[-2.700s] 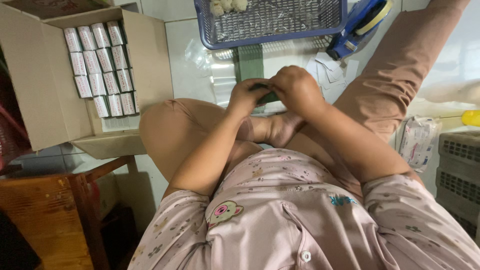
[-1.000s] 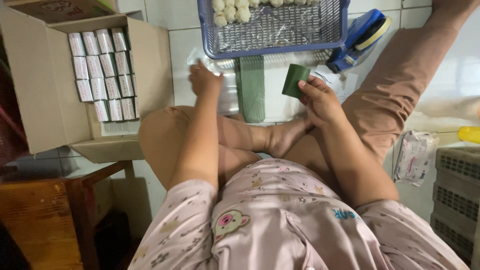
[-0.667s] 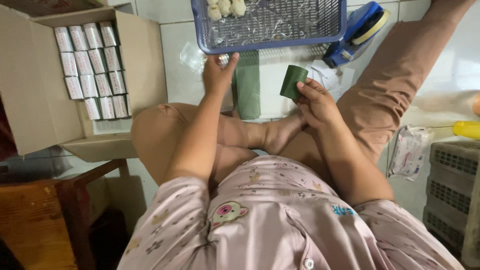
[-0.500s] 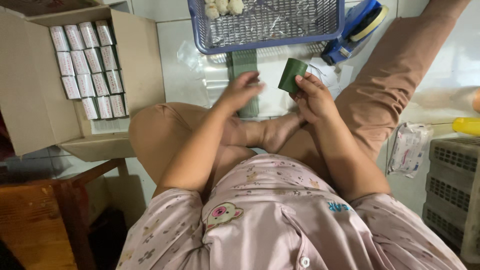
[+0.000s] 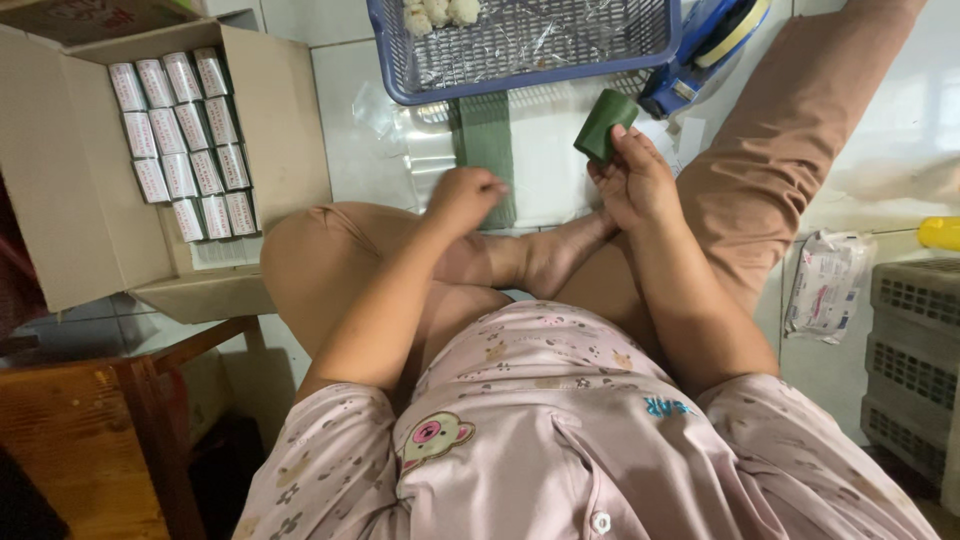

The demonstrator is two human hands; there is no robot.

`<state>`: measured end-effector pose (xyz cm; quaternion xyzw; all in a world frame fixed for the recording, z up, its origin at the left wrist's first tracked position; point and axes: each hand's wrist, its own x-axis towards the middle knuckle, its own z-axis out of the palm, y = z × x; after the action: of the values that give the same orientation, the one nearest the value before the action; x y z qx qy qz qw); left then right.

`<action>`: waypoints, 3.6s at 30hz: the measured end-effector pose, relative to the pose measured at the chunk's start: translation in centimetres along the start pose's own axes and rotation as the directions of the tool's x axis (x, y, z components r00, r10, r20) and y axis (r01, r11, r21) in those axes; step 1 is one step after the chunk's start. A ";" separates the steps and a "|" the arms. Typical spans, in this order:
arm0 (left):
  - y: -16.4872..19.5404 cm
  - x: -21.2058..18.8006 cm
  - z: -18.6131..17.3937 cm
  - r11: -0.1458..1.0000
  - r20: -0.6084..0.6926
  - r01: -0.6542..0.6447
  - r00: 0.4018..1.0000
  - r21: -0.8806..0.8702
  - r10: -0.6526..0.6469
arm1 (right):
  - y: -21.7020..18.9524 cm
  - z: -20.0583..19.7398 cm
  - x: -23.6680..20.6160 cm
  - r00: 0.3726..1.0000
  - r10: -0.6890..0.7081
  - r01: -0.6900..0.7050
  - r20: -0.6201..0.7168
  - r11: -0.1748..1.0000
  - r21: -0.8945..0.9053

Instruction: The person sits on the floor wrapping round white rice cakes in cut green leaf pieces, folding the leaf around each cake and placing the wrapped cakes into a plastic basket. A box of finished wrapped products sits beside them.

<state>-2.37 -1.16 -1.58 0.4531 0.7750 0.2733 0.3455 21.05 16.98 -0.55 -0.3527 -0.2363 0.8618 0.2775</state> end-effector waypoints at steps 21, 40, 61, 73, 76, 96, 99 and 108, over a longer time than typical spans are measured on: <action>3.2 7.7 3.9 0.889 -0.289 0.273 0.942 0.366 -0.171 | 1.9 -2.1 0.6 0.992 -0.080 0.076 -0.097 0.996 -0.048; 9.7 -1.1 3.3 0.857 -0.329 -0.191 0.944 -0.478 0.026 | 4.5 1.8 -0.8 1.000 -0.002 0.006 0.025 0.985 -0.171; 5.1 -0.8 2.2 0.507 -0.013 0.018 0.998 -0.862 -0.058 | 4.1 4.6 -3.3 0.972 -0.015 0.104 0.236 0.923 -0.369; 2.8 -2.1 1.0 0.352 0.120 0.135 0.991 -0.926 -0.064 | 5.6 4.7 -2.1 0.983 0.111 -0.028 0.148 0.880 -0.474; 2.1 -1.8 1.2 0.381 0.095 0.146 0.984 -0.913 -0.150 | 4.2 3.2 -0.3 0.991 0.022 0.087 0.134 0.653 -0.753; -0.2 -0.5 0.5 0.229 0.031 0.076 0.980 -0.971 -0.196 | 1.2 -2.2 2.7 0.851 -0.515 -0.107 0.101 -0.359 -0.927; 0.2 -0.4 0.3 0.220 0.043 0.088 0.978 -0.972 -0.202 | 0.6 -2.7 2.8 0.826 -0.562 -0.145 0.048 -0.295 -0.944; -0.2 -0.5 0.9 0.243 0.018 0.063 0.982 -0.968 -0.186 | -0.7 -1.5 2.7 0.696 -0.718 -0.166 0.015 -0.181 -0.969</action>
<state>-1.59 -1.57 -2.12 0.0706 0.4960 0.6834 0.5310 20.72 19.54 -2.38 -0.6043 -0.7632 0.1385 0.1820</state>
